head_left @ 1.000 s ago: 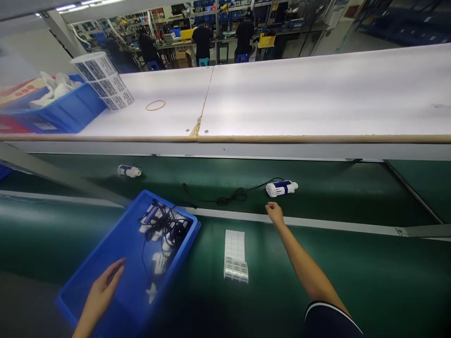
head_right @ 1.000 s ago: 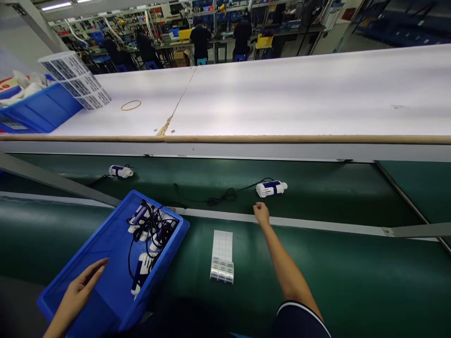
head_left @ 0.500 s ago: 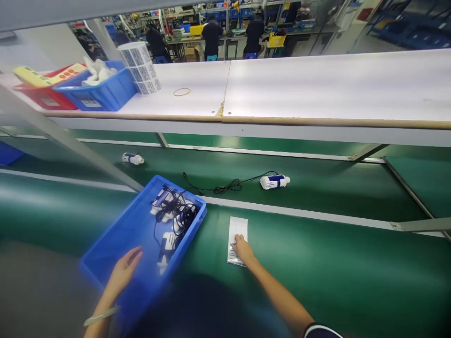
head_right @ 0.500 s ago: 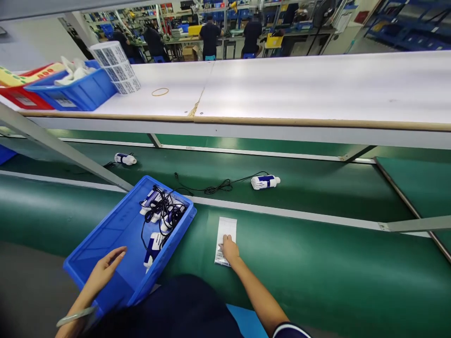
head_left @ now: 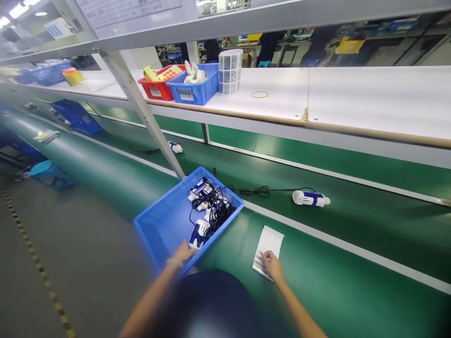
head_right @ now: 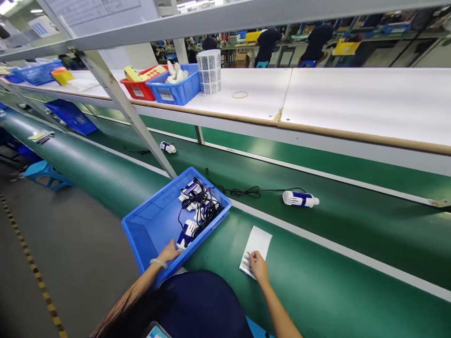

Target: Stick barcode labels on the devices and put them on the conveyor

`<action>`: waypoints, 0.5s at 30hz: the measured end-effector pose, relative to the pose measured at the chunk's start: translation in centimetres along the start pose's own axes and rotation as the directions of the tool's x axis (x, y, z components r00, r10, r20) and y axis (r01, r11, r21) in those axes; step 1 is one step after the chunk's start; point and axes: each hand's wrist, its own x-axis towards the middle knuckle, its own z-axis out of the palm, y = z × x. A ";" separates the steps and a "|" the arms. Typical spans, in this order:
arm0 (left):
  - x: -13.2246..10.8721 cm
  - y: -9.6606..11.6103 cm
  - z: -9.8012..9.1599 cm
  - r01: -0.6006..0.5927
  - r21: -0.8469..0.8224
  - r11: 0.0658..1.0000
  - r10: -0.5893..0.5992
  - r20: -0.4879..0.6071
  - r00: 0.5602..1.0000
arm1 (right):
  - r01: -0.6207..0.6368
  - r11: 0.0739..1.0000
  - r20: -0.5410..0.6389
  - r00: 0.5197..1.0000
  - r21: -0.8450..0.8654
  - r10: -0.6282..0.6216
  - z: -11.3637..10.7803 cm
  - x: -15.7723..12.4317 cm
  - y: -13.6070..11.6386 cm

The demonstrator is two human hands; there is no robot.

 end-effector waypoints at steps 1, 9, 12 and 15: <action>0.1 0.3 0.4 -0.011 -0.003 1.000 0.011 0.002 1.000 | -0.014 0.997 0.001 1.000 0.069 0.014 -0.1 -0.1 0.0; 1.5 1.3 0.7 0.028 -0.130 0.991 -0.036 -0.064 0.997 | 0.060 0.907 -0.036 0.998 0.416 -0.049 -0.9 -2.3 -2.5; 2.5 0.6 -0.1 0.144 -0.279 0.949 -0.173 -0.080 0.982 | 0.131 0.889 -0.050 0.991 0.438 -0.121 -1.1 -3.4 -4.4; 3.5 -0.2 -1.4 0.229 -0.444 0.866 -0.293 -0.080 0.953 | 0.187 0.883 -0.061 0.982 0.431 -0.178 -1.1 -4.4 -6.8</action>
